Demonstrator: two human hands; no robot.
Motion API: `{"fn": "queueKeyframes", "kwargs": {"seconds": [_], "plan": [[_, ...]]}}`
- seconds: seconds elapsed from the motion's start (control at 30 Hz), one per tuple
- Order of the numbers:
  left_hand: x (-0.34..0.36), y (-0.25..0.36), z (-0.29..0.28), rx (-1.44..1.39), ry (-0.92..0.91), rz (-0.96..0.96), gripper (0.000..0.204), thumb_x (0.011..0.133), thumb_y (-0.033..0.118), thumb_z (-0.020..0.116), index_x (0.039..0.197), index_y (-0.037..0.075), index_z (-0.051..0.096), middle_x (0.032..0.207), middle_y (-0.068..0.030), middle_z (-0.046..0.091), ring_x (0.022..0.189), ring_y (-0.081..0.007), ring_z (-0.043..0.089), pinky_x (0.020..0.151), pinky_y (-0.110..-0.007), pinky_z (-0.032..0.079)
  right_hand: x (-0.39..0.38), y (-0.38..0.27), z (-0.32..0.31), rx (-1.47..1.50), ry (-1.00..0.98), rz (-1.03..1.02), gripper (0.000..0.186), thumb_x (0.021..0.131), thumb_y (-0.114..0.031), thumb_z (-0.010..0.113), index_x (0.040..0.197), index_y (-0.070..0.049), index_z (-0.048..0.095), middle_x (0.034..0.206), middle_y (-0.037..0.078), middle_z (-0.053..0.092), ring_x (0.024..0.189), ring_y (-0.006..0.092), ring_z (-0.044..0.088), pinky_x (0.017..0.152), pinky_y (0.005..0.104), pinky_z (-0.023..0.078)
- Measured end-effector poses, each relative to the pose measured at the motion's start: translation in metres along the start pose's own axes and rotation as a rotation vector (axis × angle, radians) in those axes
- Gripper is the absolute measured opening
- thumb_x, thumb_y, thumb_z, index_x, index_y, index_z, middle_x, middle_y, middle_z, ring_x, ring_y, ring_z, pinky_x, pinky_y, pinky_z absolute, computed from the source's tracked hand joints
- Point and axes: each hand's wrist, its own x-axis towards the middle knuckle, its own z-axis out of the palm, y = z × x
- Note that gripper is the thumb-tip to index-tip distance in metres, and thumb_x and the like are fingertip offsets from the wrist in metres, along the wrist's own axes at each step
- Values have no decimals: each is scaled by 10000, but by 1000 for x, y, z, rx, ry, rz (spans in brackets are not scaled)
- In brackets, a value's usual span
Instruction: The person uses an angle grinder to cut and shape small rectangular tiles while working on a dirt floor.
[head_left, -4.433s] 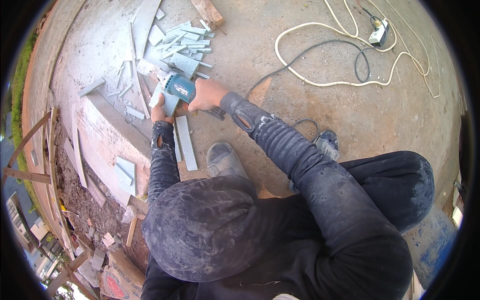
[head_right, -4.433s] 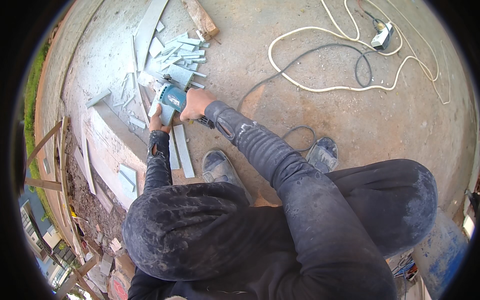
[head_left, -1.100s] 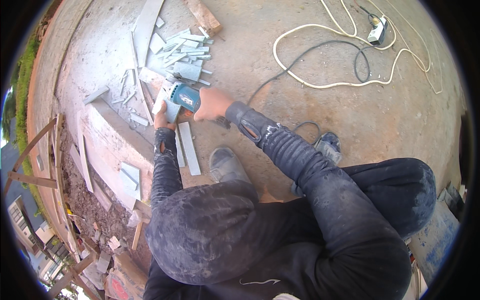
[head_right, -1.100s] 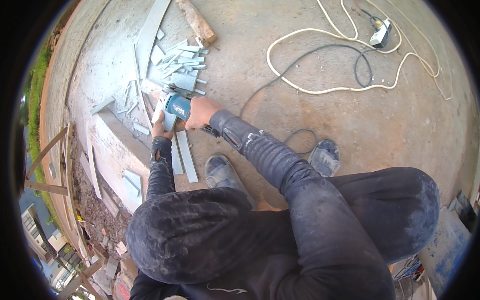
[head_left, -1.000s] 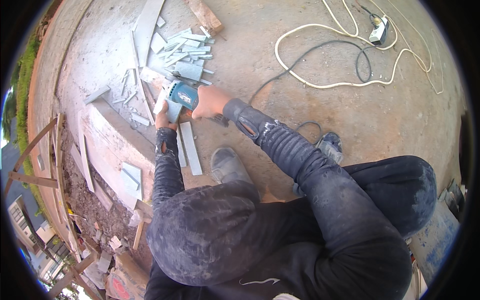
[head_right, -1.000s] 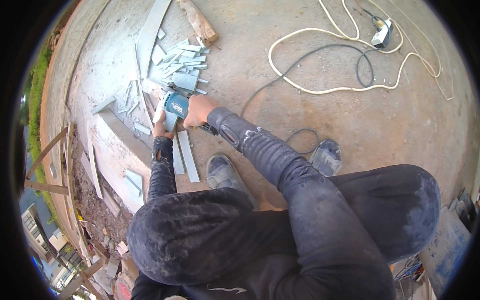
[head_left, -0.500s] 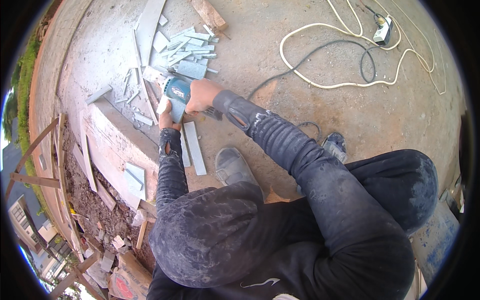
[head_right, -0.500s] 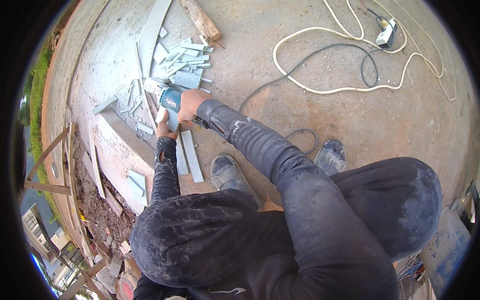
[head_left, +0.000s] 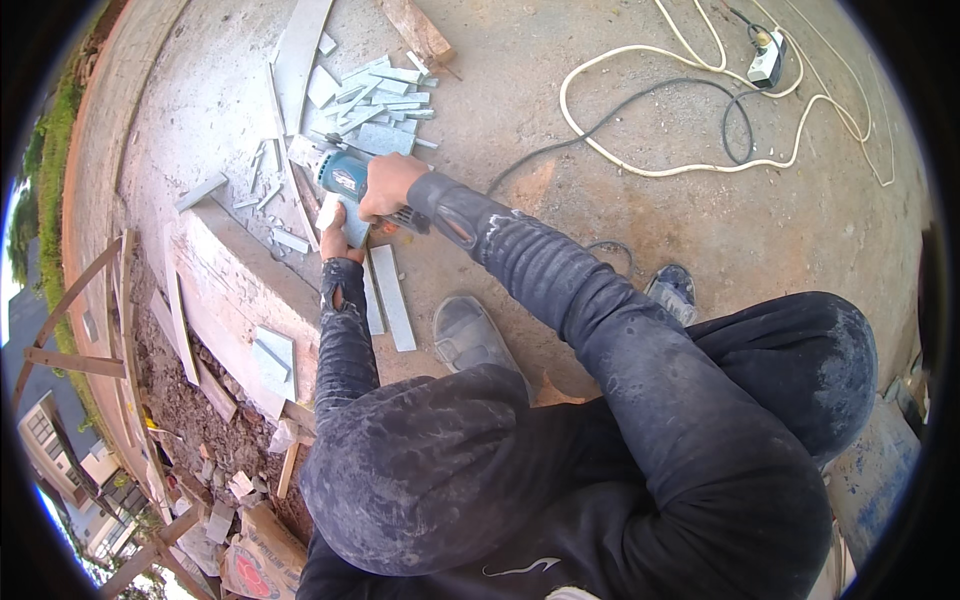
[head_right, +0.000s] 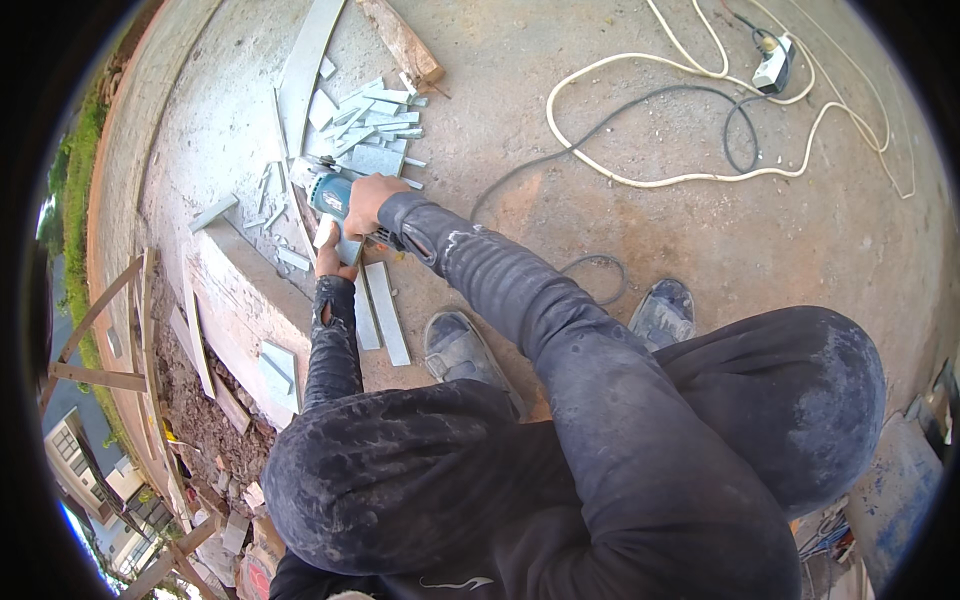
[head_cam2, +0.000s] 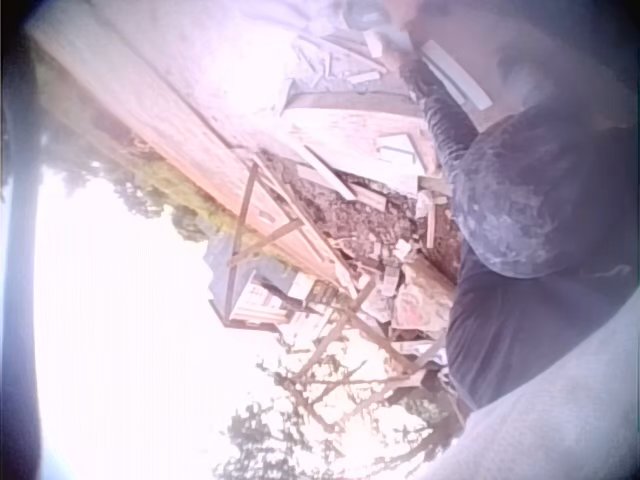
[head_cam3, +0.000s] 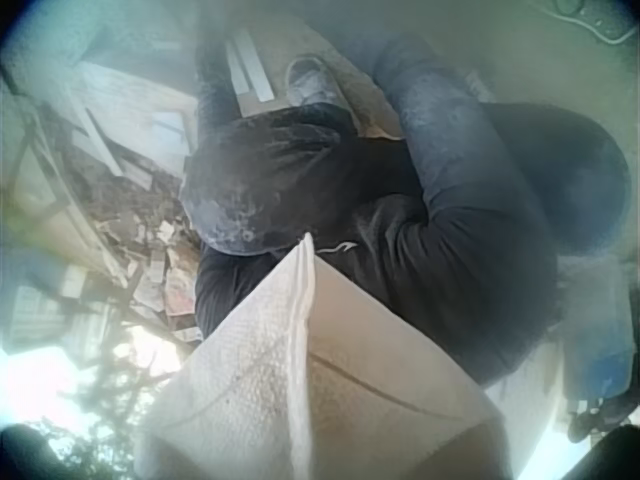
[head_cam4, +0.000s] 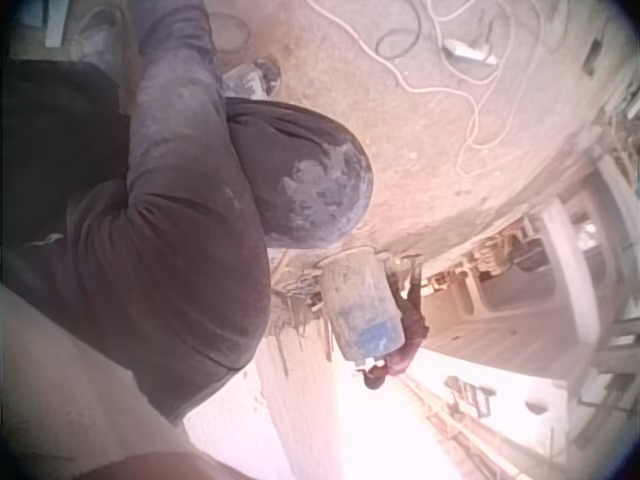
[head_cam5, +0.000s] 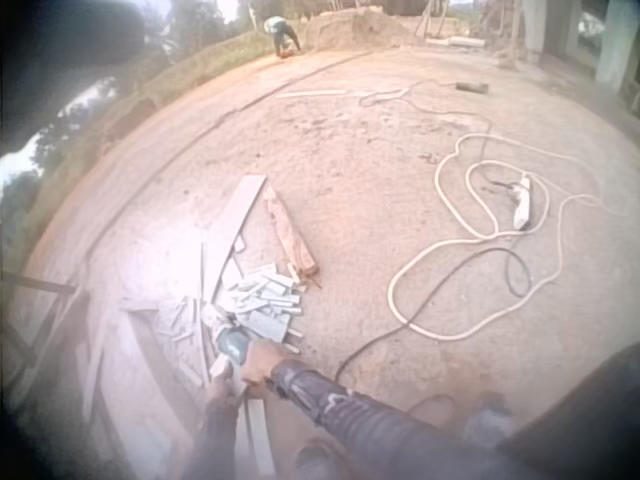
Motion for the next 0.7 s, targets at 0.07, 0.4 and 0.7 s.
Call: {"fn": "queueKeyframes", "kwargs": {"seconds": [0.07,0.4,0.7], "plan": [[0,1,-1,27,-2,-5,401,985,243,597,1323,40,520,1176,-143,657,988,-298,674,833,-431,567,0,-1,0,4,8,0,460,504,-288,756,844,22,743,884,221,725,833,323,724,734,358,579],[4,0,-4,-13,-22,-8,386,988,250,596,1301,34,531,1188,-164,652,1009,-300,669,858,-432,563,-6,5,2,11,18,-25,423,503,-289,751,783,27,731,840,219,720,782,334,719,700,360,578],[-5,2,4,-70,17,-22,364,981,194,597,1294,19,535,1179,-135,652,1008,-302,672,875,-441,559,-27,18,5,31,46,-45,446,501,-277,744,809,44,710,852,259,704,806,368,709,714,392,575]]}}
